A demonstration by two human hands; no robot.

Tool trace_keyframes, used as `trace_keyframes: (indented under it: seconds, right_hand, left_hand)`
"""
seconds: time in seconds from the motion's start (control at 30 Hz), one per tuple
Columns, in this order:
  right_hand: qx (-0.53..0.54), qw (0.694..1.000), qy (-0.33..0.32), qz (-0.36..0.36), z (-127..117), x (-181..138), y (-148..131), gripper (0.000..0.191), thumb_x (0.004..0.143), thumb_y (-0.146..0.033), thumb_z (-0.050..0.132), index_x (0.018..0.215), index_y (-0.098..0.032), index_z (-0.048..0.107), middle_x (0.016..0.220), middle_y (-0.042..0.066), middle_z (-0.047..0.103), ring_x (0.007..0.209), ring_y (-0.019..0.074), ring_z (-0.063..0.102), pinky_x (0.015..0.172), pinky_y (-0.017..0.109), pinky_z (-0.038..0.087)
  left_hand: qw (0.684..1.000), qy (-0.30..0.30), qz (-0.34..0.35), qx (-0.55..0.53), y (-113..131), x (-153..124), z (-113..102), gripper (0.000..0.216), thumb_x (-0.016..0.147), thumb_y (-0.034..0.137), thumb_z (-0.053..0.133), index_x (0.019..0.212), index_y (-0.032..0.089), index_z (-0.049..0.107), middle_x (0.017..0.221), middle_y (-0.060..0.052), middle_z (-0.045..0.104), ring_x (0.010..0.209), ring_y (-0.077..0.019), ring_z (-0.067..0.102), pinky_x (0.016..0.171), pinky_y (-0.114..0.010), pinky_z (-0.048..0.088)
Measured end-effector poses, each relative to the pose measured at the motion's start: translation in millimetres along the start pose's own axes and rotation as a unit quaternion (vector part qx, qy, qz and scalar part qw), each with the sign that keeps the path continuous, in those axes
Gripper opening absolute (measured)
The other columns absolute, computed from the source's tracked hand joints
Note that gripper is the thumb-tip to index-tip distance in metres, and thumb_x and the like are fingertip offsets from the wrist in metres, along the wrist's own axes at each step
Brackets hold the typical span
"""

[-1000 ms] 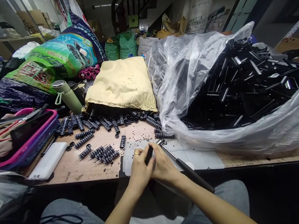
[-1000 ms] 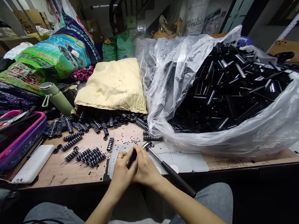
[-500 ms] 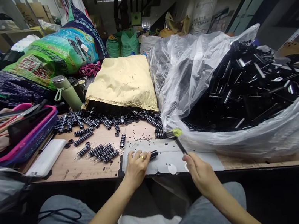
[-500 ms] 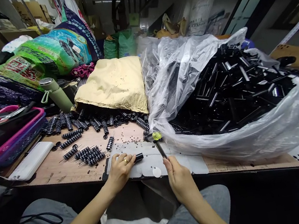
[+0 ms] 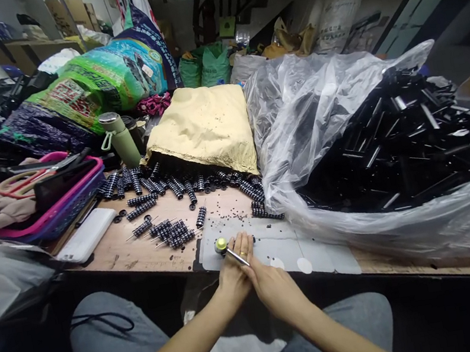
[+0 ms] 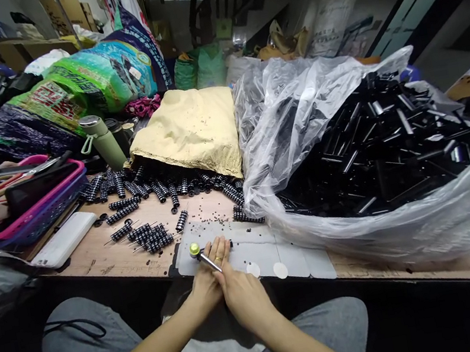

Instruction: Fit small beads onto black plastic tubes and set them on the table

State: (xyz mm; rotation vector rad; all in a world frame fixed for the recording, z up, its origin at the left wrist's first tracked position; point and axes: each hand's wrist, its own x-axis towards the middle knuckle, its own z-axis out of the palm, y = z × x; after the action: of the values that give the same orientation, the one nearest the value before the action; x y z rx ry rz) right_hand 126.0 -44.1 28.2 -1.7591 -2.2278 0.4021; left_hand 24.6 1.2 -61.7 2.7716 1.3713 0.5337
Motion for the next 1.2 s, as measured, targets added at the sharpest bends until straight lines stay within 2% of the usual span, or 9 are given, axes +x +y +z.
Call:
trace_keyframes:
  seconds: [0.1,0.23,0.37,0.43,0.5,0.63,0.73,1.03,1.2]
  right_hand:
    - [-0.014,0.998,-0.044,0.030,5.7,5.2,2.5,0.036,0.093,-0.037,0.018,0.084,-0.021,0.049,0.059,0.002,0.061,0.050,0.0183,0.056,0.046,0.025,0.026]
    - [-0.013,0.997,-0.002,0.070,-6.5,8.1,21.2,0.039,0.092,-0.043,0.016,0.076,-0.022,0.044,0.058,0.001,0.059,0.052,0.0181,0.057,0.046,0.024,0.025]
    - [-0.079,0.990,0.022,0.117,-5.8,7.2,58.6,0.036,0.091,-0.044,0.022,0.074,-0.022,0.044,0.055,0.000,0.058,0.049,0.0173,0.055,0.046,0.024,0.023]
    - [-0.116,0.984,0.027,0.131,2.3,5.1,76.4,0.034,0.090,-0.045,0.025,0.074,-0.022,0.045,0.057,0.000,0.058,0.049,0.0168,0.054,0.047,0.024,0.024]
    - [-0.142,0.981,0.041,0.127,11.2,2.7,87.9,0.034,0.090,-0.045,0.027,0.072,-0.022,0.045,0.061,0.001,0.058,0.053,0.0170,0.054,0.048,0.025,0.025]
    - [-0.131,0.984,0.097,0.068,16.3,2.8,92.9,0.034,0.089,-0.045,0.031,0.071,-0.021,0.048,0.071,0.004,0.057,0.067,0.0183,0.054,0.055,0.027,0.035]
    - [-0.081,0.988,0.132,0.017,4.3,11.1,94.9,0.029,0.088,-0.042,0.035,0.081,-0.020,0.052,0.081,0.006,0.058,0.078,0.0197,0.054,0.066,0.030,0.040]
    - [-0.021,0.977,0.210,-0.043,-48.3,89.1,98.7,0.019,0.085,-0.034,0.043,0.089,-0.018,0.054,0.087,0.006,0.059,0.086,0.0188,0.053,0.077,0.031,0.043]
    - [-0.035,0.925,0.349,0.148,-89.0,132.7,150.6,0.025,0.085,-0.028,0.035,0.087,-0.012,0.053,0.094,0.014,0.055,0.094,0.0218,0.052,0.077,0.036,0.039]
  left_hand:
    - [0.999,0.006,-0.002,-0.037,-5.6,7.3,-3.1,0.045,0.083,0.018,0.033,0.125,0.004,0.040,0.124,-0.019,0.048,0.118,-0.0261,0.041,0.098,-0.042,0.031]
    - [0.991,-0.037,-0.071,-0.108,0.4,7.9,-22.8,0.033,0.082,0.011,0.032,0.107,0.010,0.055,0.096,-0.015,0.061,0.094,-0.0239,0.054,0.080,-0.038,0.044]
    - [0.975,-0.062,-0.064,-0.204,-13.9,4.9,-50.3,0.029,0.084,0.025,0.042,0.109,0.017,0.054,0.095,-0.011,0.060,0.088,-0.0228,0.054,0.075,-0.033,0.045]
    - [0.961,-0.033,-0.183,-0.206,-49.1,19.7,-62.6,0.034,0.084,0.030,0.041,0.113,0.014,0.051,0.103,-0.015,0.058,0.091,-0.0241,0.055,0.078,-0.035,0.044]
    - [0.910,0.023,-0.376,-0.172,-99.3,46.5,-71.9,0.034,0.087,0.030,0.036,0.113,0.013,0.049,0.109,-0.017,0.054,0.095,-0.0249,0.054,0.079,-0.036,0.043]
    - [0.866,0.039,-0.480,-0.133,-189.9,102.0,-75.6,0.035,0.083,0.017,0.038,0.111,0.000,0.045,0.112,-0.030,0.047,0.104,-0.0348,0.049,0.082,-0.045,0.038]
    - [0.857,0.025,-0.495,-0.139,-215.7,122.0,-65.7,0.028,0.074,0.011,0.047,0.101,0.001,0.050,0.112,-0.030,0.047,0.101,-0.0366,0.051,0.080,-0.045,0.039]
    - [0.863,0.063,-0.446,-0.228,-202.6,101.6,-52.3,0.028,0.071,0.008,0.051,0.100,0.007,0.050,0.106,-0.022,0.055,0.101,-0.0307,0.053,0.083,-0.040,0.040]
    - [0.823,0.124,-0.395,-0.389,-162.5,79.1,-67.4,0.046,0.078,0.016,0.046,0.122,0.014,0.034,0.095,-0.008,0.058,0.072,-0.0145,0.059,0.065,-0.028,0.048]
